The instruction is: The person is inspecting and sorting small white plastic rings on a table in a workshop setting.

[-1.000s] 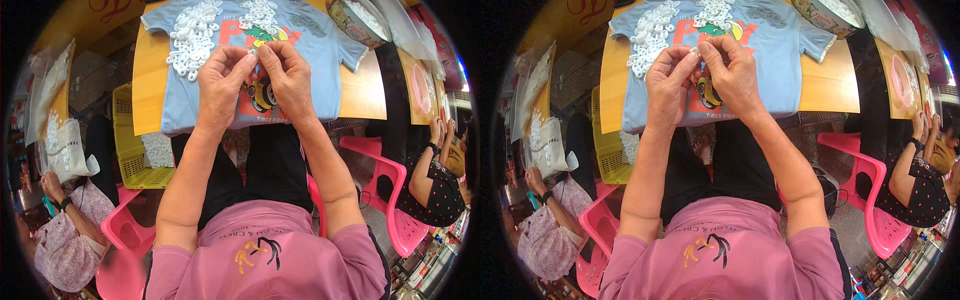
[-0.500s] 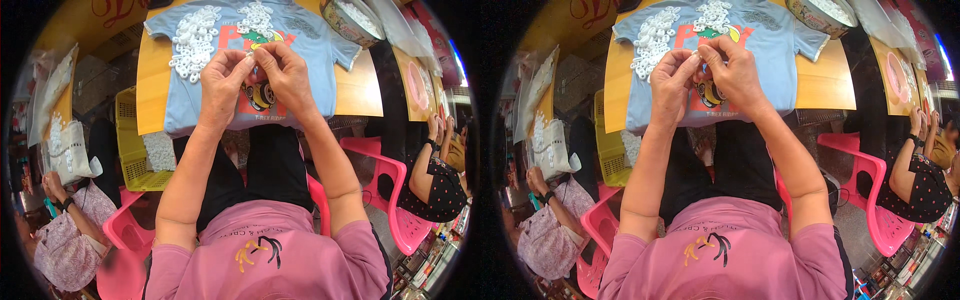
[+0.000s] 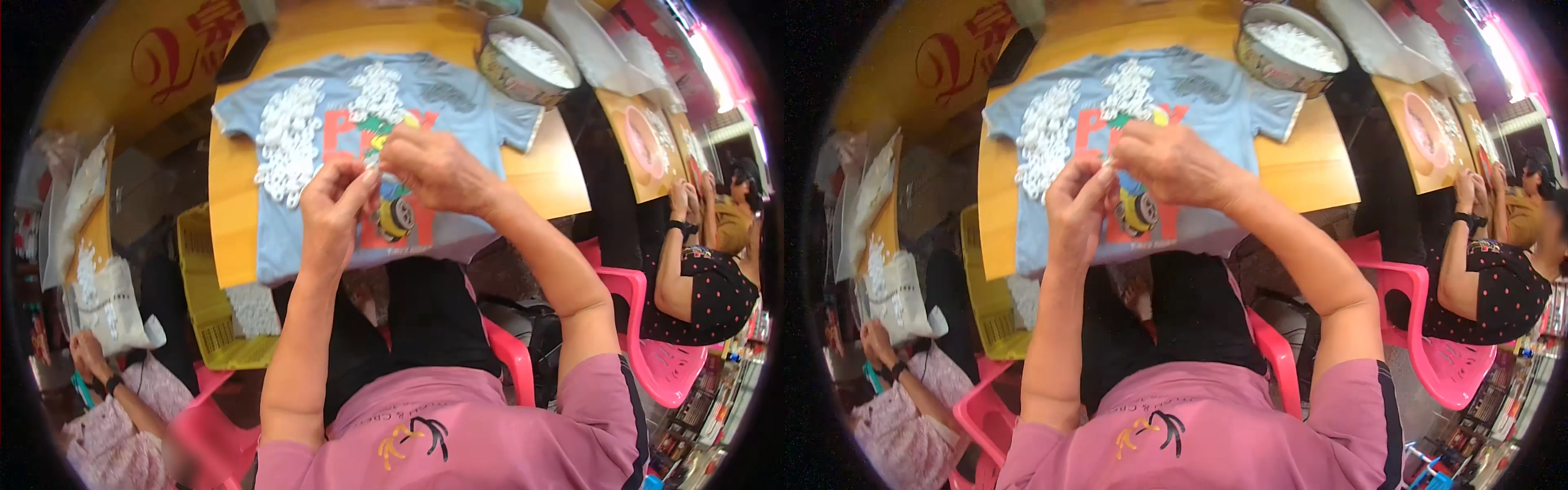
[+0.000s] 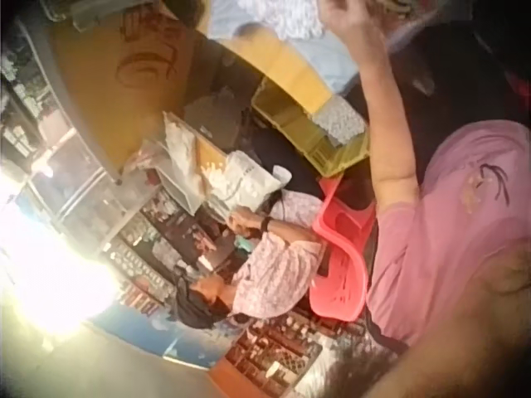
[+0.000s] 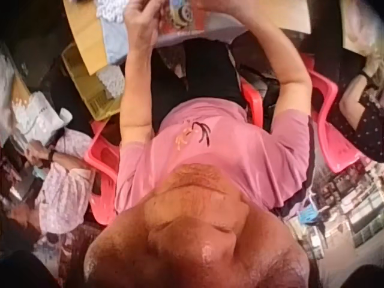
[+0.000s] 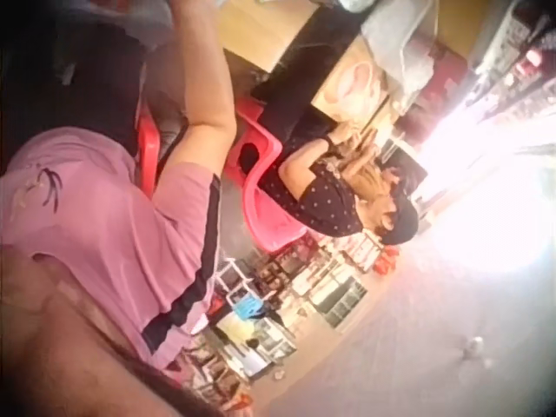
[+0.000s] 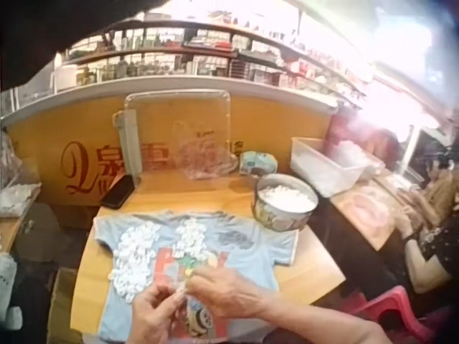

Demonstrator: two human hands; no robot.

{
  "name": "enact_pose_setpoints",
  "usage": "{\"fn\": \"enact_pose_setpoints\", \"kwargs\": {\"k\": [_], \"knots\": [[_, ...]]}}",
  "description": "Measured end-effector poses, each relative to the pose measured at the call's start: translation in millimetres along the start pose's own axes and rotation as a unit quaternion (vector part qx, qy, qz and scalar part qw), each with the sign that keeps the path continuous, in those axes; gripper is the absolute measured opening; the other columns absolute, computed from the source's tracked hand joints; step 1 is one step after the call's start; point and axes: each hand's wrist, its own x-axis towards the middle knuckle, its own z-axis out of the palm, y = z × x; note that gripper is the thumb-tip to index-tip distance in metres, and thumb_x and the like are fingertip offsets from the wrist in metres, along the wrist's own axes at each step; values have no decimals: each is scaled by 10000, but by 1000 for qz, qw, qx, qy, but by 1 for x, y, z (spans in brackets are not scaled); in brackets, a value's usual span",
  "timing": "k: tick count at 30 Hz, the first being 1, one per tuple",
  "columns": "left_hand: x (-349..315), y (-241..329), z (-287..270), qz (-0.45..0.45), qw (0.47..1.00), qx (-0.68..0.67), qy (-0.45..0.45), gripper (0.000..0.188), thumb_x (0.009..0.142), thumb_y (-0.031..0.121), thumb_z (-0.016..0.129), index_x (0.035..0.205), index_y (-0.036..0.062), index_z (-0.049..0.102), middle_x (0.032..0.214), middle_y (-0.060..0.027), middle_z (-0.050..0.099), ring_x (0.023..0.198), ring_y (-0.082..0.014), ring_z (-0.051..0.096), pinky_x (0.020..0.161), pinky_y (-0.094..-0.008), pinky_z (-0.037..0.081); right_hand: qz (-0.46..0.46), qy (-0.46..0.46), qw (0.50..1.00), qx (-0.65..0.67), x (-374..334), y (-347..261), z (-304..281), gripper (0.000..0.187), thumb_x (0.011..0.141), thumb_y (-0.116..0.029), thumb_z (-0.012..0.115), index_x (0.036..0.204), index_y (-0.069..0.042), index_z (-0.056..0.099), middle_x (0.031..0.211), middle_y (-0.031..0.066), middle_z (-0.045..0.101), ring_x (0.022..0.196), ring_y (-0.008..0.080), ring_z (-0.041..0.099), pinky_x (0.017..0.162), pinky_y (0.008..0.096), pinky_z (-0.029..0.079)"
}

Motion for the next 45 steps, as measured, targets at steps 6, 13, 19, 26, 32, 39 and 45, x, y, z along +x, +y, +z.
{"fn": "enact_pose_setpoints", "kwargs": {"k": [6, 13, 19, 26, 32, 39, 45], "knots": [[0, -6, 1, -7, 1000, -16, -3, 85, 894, 39, 649, 942, -3, 593, 791, -33, 618, 646, -79, 558, 590, -208, 444, 3, 1, 996, 85, 0, -1, 3, 107, 828, -6, 631, 852, -16, 528, 762, 126, 504, 686, 335, 545, 588, 413, 434], [2, -3, 2, -18, 998, 6, 65, 112, 885, 59, 670, 949, -1, 600, 788, -27, 620, 644, -76, 564, 592, -203, 443, 30, 55, 994, 85, 3, -3, 12, 109, 820, 11, 633, 852, -9, 531, 764, 137, 497, 679, 344, 532, 582, 419, 419], [3, -3, 2, -9, 999, -35, 11, 117, 879, 72, 683, 948, 4, 618, 788, -29, 635, 656, -87, 577, 593, -209, 440, 35, -1, 998, 57, 4, -12, -7, 89, 857, -14, 623, 857, 2, 536, 800, 140, 521, 709, 346, 552, 611, 410, 441], [-1, -4, -4, -11, 999, -45, -9, 105, 878, 76, 688, 939, 11, 632, 788, -27, 648, 679, -85, 590, 613, -224, 474, 37, -13, 997, 71, 4, -10, 3, 84, 891, -27, 600, 848, 10, 538, 781, 139, 530, 705, 331, 547, 615, 386, 447], [-1, -3, 1, -3, 999, -31, 6, 78, 881, 61, 673, 917, 11, 624, 787, -18, 644, 665, -65, 578, 604, -209, 471, 38, 7, 996, 80, 6, -11, 9, 129, 833, 12, 622, 819, -5, 495, 750, 132, 470, 678, 348, 516, 578, 411, 425], [3, -5, 1, 26, 997, -72, 25, 100, 897, 76, 660, 939, 14, 595, 791, -17, 615, 679, -66, 574, 617, -205, 468, 138, -65, 978, 145, 25, 6, 0, 103, 920, -72, 586, 862, 12, 585, 754, 82, 556, 670, 200, 553, 614, 342, 444], [1, -7, 2, 43, 995, -82, 33, 118, 895, 80, 664, 947, 21, 576, 800, -19, 609, 679, -67, 575, 622, -208, 470, 65, -19, 997, 22, 70, 41, 25, 140, 873, -120, 644, 973, -32, 688, 874, 112, 667, 778, 231, 634, 704, 320, 485]]}}
